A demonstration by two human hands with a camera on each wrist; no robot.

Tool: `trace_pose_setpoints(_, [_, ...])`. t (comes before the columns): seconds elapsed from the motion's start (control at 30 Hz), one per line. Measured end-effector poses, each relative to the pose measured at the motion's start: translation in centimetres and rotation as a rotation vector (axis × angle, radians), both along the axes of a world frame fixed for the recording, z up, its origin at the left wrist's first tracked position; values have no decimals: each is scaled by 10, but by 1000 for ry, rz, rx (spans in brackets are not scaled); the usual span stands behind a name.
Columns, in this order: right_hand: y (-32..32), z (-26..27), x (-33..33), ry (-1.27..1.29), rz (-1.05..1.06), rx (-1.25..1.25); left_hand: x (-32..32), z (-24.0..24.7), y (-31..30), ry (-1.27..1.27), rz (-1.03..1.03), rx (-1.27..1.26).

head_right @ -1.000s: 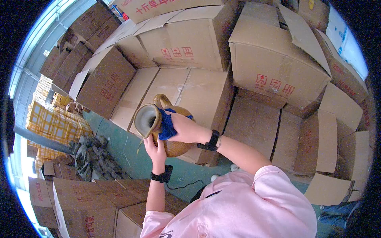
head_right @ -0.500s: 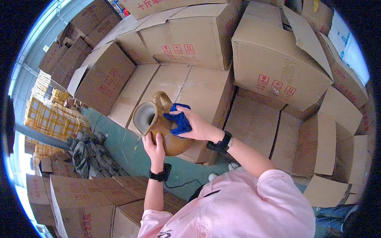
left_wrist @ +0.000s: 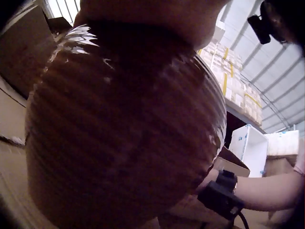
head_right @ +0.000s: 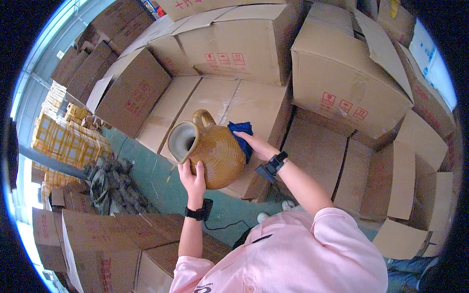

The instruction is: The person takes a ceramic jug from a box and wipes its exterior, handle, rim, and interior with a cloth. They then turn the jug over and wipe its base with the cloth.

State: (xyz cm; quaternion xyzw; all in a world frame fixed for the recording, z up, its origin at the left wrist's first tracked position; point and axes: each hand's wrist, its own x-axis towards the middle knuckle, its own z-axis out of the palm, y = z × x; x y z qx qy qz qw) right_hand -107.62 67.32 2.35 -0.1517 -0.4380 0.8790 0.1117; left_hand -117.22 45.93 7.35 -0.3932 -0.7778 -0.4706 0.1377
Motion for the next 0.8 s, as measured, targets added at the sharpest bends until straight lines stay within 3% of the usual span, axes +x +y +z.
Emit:
trace_pose_setpoints(0.1, [-12,-12,5,22,-8,-240,0,2,1,-2,-5,6])
trace_pose_setpoints(0.27, [-21,-18,17,37,-8,-318,-6,0,-4,-17,-47,-12])
trace_pose_setpoints(0.43, [-39,-18,33,45,-98,-359,-33,-10,-12,-152,-221,-33])
trace_pose_setpoints(0.5, [-49,-16,39,62,-115,-289,-39,-4,-13,-152,-265,-41])
trace_pose_setpoints(0.6, [-68,-14,44,94,-166,-184,-49,5,-12,-350,-388,6])
trace_pose_setpoints(0.8, [-75,6,51,-36,-149,128,-66,13,-13,-173,-382,-103])
